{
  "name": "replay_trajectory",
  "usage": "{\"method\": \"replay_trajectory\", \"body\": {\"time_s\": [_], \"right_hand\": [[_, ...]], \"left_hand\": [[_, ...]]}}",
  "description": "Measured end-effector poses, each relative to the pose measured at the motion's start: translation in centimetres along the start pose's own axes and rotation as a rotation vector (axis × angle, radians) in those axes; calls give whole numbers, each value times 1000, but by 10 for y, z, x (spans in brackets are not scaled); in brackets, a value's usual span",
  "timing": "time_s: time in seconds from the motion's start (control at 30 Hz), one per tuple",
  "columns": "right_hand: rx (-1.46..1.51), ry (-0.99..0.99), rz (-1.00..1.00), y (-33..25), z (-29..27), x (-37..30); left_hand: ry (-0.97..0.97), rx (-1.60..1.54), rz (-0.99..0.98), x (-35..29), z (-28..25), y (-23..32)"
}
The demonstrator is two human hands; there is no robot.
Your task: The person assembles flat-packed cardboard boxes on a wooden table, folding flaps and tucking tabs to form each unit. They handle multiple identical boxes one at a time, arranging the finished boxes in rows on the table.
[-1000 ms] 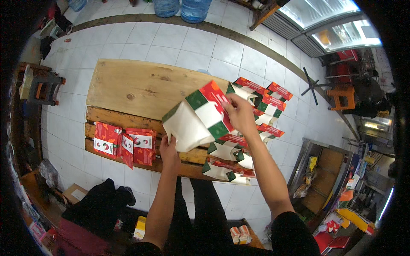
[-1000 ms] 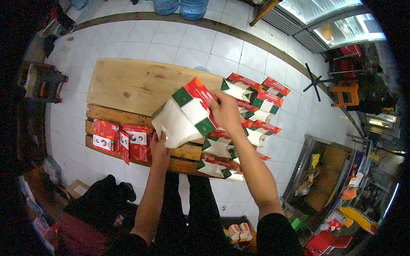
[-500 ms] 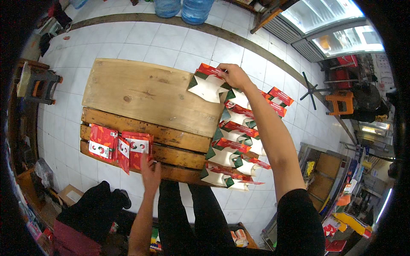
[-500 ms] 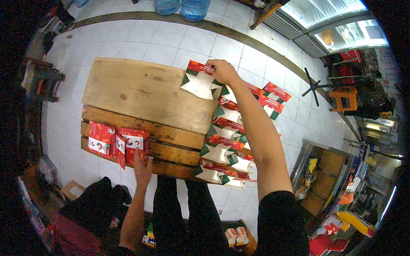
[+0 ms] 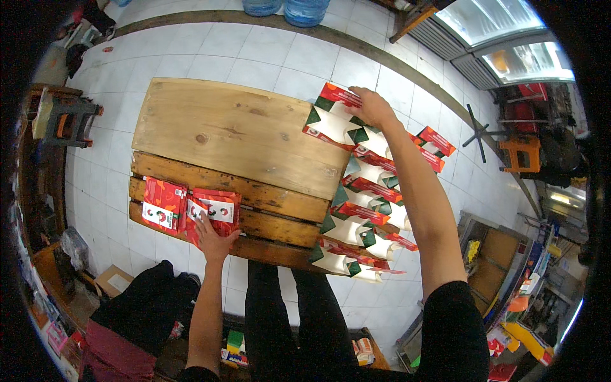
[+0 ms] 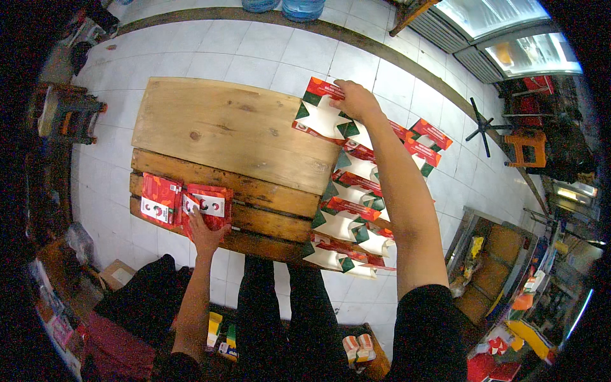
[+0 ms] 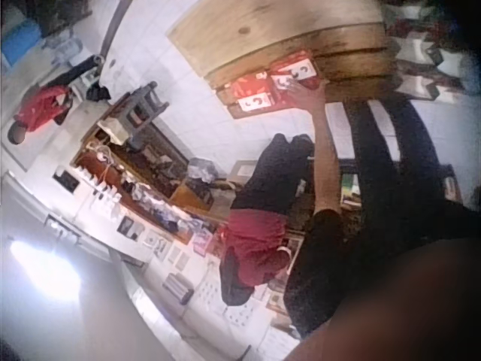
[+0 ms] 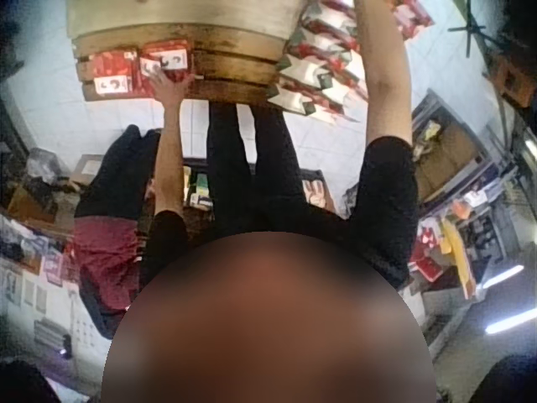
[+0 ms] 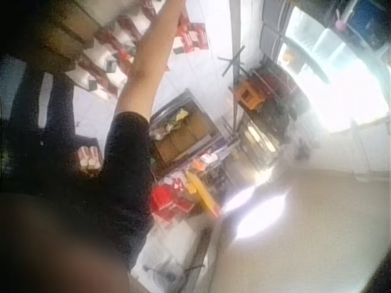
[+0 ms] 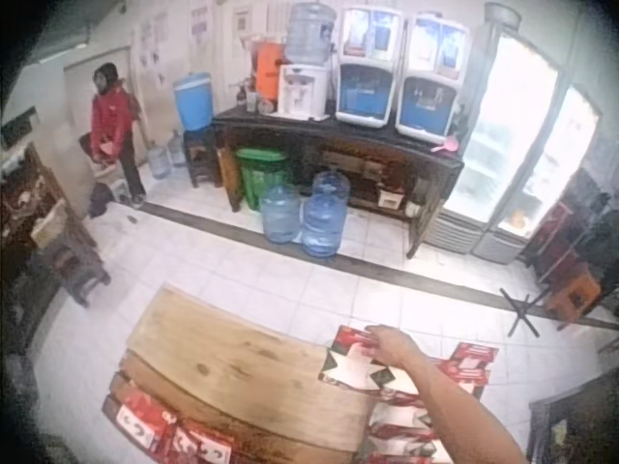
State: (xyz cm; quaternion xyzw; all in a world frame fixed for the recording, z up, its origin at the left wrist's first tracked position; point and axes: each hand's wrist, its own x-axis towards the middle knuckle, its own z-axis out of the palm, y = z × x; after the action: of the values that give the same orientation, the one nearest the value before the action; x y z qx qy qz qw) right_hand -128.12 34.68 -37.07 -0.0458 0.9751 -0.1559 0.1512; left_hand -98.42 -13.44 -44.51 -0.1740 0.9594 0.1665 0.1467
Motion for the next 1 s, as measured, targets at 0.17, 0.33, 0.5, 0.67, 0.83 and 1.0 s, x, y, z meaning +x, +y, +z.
{"method": "replay_trajectory", "body": {"time_s": [0.17, 0.33, 0.5, 0.67, 0.83, 1.0], "right_hand": [[21, 280, -97, 4, 10, 2], [364, 506, -175, -50, 34, -40], [809, 128, 79, -152, 113, -126], [1007, -222, 140, -249, 186, -197], [1214, -163, 330, -313, 203, -233], [1620, -171, 386, -328, 174, -247]], "left_hand": [[45, -125, 11, 15, 12, 5], [82, -195, -15, 26, -7, -35], [103, 13, -57, 16, -33, -41], [168, 227, -79, 17, -61, -22], [374, -74, 21, -37, -119, 5], [443, -702, -57, -75, -135, 35]]}}
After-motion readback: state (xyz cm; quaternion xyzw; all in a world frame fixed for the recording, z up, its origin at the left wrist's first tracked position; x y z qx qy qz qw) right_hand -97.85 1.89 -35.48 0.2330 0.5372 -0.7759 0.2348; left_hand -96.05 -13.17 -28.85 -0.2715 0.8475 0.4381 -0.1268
